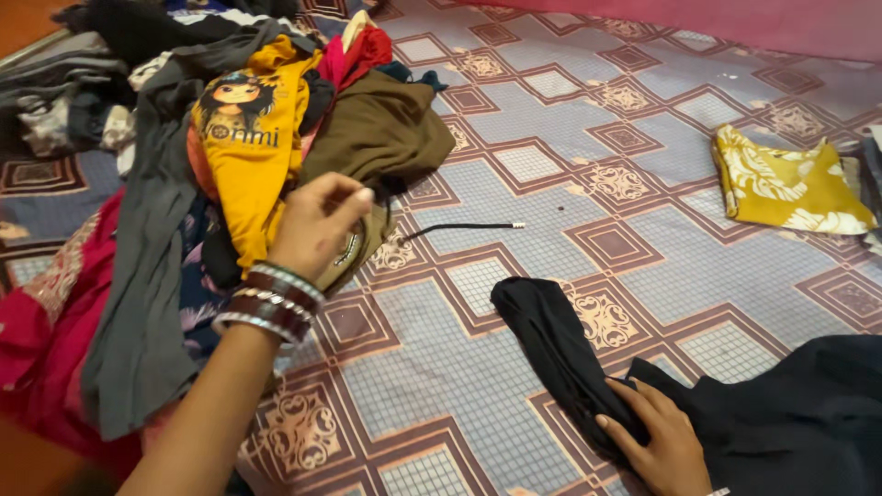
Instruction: The person folds a black top and a yellow t-shirt by hand on a bed.
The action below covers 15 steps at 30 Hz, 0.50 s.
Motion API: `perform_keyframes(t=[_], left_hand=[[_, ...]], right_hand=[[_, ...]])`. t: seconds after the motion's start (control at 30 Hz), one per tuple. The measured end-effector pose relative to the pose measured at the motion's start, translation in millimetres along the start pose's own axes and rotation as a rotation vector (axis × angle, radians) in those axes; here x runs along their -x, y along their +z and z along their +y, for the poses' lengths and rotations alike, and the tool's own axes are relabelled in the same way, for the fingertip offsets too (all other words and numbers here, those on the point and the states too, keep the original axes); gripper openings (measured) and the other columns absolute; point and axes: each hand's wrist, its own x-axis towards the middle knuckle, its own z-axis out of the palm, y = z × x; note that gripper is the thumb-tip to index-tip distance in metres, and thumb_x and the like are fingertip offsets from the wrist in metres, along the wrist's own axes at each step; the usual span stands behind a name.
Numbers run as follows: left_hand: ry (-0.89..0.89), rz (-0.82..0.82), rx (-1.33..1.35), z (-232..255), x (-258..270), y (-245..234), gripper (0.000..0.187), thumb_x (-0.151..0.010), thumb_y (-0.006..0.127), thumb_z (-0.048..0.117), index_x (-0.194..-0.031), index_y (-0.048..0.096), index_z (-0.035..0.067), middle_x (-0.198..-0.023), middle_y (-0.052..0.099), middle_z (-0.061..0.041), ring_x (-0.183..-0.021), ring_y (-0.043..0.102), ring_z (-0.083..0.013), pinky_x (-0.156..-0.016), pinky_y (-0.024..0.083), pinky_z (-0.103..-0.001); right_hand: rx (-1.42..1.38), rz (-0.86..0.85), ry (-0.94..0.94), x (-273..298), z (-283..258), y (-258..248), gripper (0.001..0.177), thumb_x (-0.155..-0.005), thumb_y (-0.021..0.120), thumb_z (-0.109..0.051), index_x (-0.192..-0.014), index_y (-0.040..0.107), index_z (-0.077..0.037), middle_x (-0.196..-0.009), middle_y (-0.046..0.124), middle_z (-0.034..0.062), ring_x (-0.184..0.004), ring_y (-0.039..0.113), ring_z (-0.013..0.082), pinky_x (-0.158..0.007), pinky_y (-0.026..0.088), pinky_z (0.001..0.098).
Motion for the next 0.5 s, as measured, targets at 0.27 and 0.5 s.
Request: perform_keyframes(t=[0.27, 0.5], left_hand=[[0.019, -0.166, -0.333, -118, -85, 119, 0.028, -0.084, 0.080, 0.026, -0.092, 0.071, 0.001, -0.087, 0.072, -0.018, -0.084, 0.068, -0.0320, -0.077, 0.053, -0.041], [-0.139, -0.236, -0.526, -208, -71, 195, 0.060, -0.072, 0.081, 0.023, -0.116, 0.053, -0.006, -0.119, 0.056, -0.034, -0.102, 0.061, -0.0495, -0.087, 0.052, -0.052]], right_hand=[[0.135, -0.078, 0.183, -39, -48, 6, 0.084, -0.065, 0.077, -0.058, -0.137, 0.063, -0.017, -0.114, 0.066, 0.0066, -0.100, 0.064, 0.0276, -0.079, 0.049, 0.0452], [0.349, 0.020, 0.255, -51, -65, 27, 0.062, -0.074, 0.074, -0.054, -0.123, 0.066, -0.018, -0.110, 0.066, 0.0023, -0.101, 0.060, 0.0241, -0.083, 0.043, 0.0430]])
